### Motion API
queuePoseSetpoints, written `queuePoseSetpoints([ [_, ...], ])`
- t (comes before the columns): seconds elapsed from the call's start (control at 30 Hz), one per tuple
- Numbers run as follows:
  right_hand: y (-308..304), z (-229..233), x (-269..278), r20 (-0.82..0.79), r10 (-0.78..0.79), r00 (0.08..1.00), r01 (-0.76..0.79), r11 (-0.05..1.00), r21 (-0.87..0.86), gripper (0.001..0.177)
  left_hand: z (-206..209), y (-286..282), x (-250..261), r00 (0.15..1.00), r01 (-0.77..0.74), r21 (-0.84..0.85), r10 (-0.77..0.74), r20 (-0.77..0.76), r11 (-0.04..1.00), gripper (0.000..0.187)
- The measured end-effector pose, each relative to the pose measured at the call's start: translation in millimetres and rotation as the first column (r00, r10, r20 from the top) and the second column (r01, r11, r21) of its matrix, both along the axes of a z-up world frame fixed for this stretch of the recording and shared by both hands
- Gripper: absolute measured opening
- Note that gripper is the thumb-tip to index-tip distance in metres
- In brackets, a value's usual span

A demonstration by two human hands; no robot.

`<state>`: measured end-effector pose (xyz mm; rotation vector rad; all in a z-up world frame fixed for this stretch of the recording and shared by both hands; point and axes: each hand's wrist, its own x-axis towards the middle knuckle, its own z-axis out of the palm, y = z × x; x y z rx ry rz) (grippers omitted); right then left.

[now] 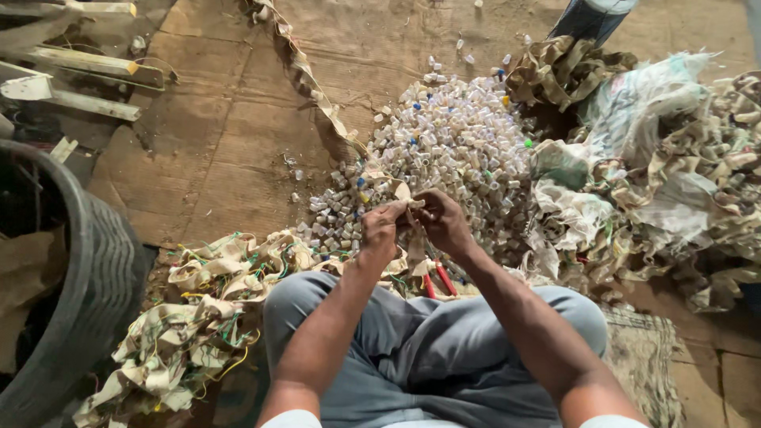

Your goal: The person sits cross-legged on the floor and uses red-handled pliers to cut small plastic caps off a long strip of fabric. The person repeatedly pulls the strip, positions a cap, and snips it off, dropping the pieces onto a growing pile on the floor.

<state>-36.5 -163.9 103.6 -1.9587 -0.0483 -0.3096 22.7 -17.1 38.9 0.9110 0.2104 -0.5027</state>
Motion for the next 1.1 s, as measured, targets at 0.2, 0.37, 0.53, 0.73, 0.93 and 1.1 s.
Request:
queuePoseSetpoints([
  [0.2,-8,-18,12,-0.356,-0.082,0.931,0.154,0.972,0.179,0.028,-4,-6,6,0.99,0.034,0.001,-0.034,0.14,0.999,0.017],
  [0.37,-13,-18,21,-0.095,-0.079,0.992,0.095,0.979,0.183,0.02,-7,-8,16,0.992,-0.027,0.006,0.026,0.124,1.0,0.016],
  [0.53,-13,-13,27,-0.491,-0.155,0.857,0.247,0.961,0.127,0.022,-4,-9,14,0.99,-0.03,0.132,0.012,0.141,0.991,0.017],
  [0.73,-5,-11,20,-0.183,-0.064,0.981,0.103,0.971,0.214,0.043,9,-5,10,0.986,-0.017,0.204,-0.017,0.165,0.979,0.02],
  [0.93,-22,-13,14,-0.24,-0.276,0.931,0.318,0.935,0.155,0.027,24,2,5,0.985,-0.022,0.462,-0.06,0.162,0.887,0.022],
  [1.1,-37,-15,18,0.003,-0.286,0.958,0.282,0.944,-0.172,0.036,30,-3,-7,0.87,-0.111,0.642,-0.237,0.431,0.759,0.019],
])
